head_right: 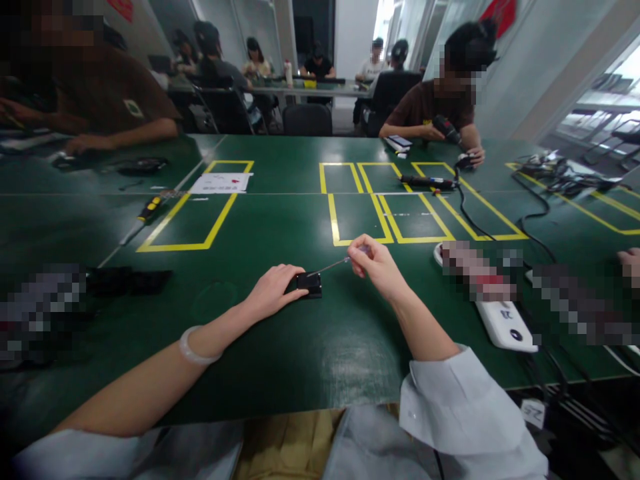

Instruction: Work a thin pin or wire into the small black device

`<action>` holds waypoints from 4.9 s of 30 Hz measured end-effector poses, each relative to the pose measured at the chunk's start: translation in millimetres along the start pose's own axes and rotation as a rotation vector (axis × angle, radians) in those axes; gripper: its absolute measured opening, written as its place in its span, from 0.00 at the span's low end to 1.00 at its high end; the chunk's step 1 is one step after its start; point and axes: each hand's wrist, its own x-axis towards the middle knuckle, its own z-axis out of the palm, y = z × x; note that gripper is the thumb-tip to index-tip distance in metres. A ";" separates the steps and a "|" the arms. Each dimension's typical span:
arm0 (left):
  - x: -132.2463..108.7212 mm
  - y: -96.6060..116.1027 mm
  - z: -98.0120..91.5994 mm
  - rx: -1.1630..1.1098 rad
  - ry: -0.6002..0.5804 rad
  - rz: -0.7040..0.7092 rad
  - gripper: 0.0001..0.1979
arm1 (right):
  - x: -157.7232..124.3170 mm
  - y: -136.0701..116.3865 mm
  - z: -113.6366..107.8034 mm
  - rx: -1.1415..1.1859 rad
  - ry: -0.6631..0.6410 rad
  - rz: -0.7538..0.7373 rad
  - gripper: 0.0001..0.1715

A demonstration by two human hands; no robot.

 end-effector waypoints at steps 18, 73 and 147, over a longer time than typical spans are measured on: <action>-7.3 -5.0 -0.9 0.065 0.024 0.031 0.19 | 10.7 -42.4 74.2 -1.006 -0.308 -0.253 0.08; -7.3 -3.5 0.0 0.077 0.017 0.007 0.20 | 27.6 -70.6 101.0 -1.594 -0.466 -0.280 0.21; -7.0 -4.3 -5.2 0.023 -0.008 -0.003 0.20 | 25.5 -72.2 105.0 -1.432 -0.547 -0.329 0.12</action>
